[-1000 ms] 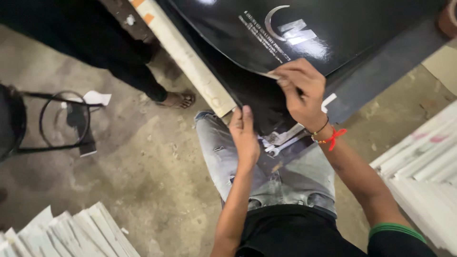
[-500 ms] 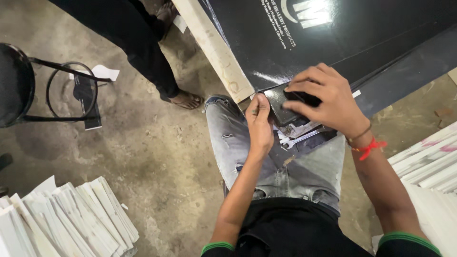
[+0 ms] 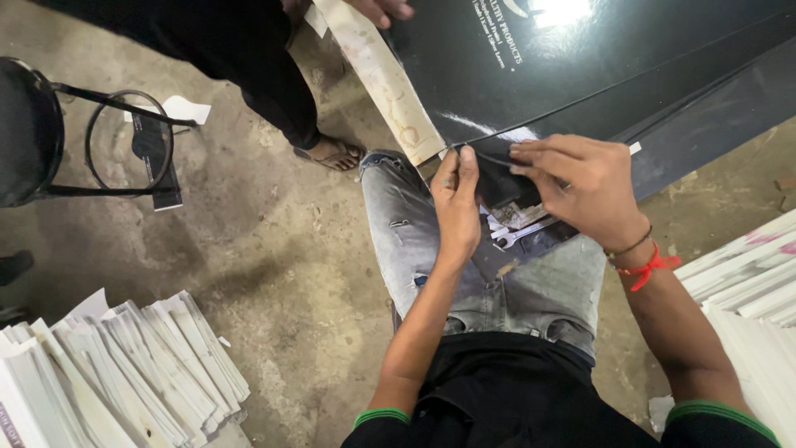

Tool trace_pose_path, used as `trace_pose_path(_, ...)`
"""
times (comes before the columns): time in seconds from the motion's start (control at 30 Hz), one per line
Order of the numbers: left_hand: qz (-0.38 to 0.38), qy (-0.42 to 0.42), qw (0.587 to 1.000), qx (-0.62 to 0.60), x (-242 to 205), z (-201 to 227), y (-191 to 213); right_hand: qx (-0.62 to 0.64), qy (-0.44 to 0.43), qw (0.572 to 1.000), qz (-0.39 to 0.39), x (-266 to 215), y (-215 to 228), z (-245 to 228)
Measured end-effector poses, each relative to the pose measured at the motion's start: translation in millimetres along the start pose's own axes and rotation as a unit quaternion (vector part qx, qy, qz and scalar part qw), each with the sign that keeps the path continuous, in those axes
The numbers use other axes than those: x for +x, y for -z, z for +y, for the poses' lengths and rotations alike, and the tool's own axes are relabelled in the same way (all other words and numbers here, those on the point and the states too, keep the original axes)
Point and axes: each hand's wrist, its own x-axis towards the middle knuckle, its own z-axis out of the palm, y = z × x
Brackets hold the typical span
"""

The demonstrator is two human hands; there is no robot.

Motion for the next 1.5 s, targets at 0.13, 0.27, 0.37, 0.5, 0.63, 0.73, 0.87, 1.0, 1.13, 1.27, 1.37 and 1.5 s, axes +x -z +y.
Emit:
trace_pose_path(0.13, 0.000, -0.003, 1.000, -0.006, -1.8, 1.7, -0.3, 0.032, -0.022, 0.999, 0.013, 4.9, -7.4, 8.5)
trace_pose_path(0.27, -0.012, -0.008, 1.000, -0.027, -1.6, 0.4, -0.5, 0.075, -0.054, 0.996, 0.005, 6.9, -8.8, 14.7)
trace_pose_path(0.37, -0.026, -0.013, 0.999, -0.044, -1.8, 0.2, -0.7, 0.095, -0.082, 0.992, -0.019, 9.8, -6.1, 16.6)
trace_pose_path(0.5, -0.036, -0.010, 0.997, -0.061, -1.3, -1.2, 0.2, 0.111, -0.017, 0.993, -0.038, 17.8, 5.9, 8.4)
trace_pose_path(0.63, -0.043, -0.026, 0.997, -0.061, 0.0, -5.2, 1.1, 0.060, 0.004, 0.998, 0.017, 22.5, 8.3, -0.9)
trace_pose_path(0.73, -0.042, -0.036, 0.997, -0.054, -0.8, -5.8, 0.8, 0.095, -0.039, 0.991, 0.080, 22.6, 1.1, 0.4)
trace_pose_path(0.87, -0.033, -0.035, 0.998, -0.048, 0.7, -7.0, -1.0, 0.079, 0.011, 0.978, 0.192, 34.0, 3.3, -1.3)
trace_pose_path(1.0, -0.027, -0.029, 0.999, -0.034, -0.3, -7.0, 0.2, 0.001, 0.079, 0.982, 0.172, 48.5, 5.8, 0.3)
trace_pose_path(1.13, -0.022, -0.009, 0.999, -0.023, 2.6, -2.1, 0.5, 0.009, 0.065, 0.995, -0.073, 58.5, -19.0, 20.2)
trace_pose_path(1.27, -0.012, -0.024, 1.000, 0.014, -2.4, 7.9, -0.4, 0.085, 0.080, 0.981, -0.153, 54.7, -33.3, 41.6)
trace_pose_path(1.37, -0.015, -0.023, 0.999, 0.017, 0.2, 9.9, -6.1, 0.085, 0.091, 0.981, -0.148, 53.8, -41.6, 50.3)
trace_pose_path(1.5, -0.018, -0.018, 0.999, -0.024, -0.7, 12.2, -9.0, 0.073, 0.116, 0.982, -0.130, 55.3, -45.2, 53.1)
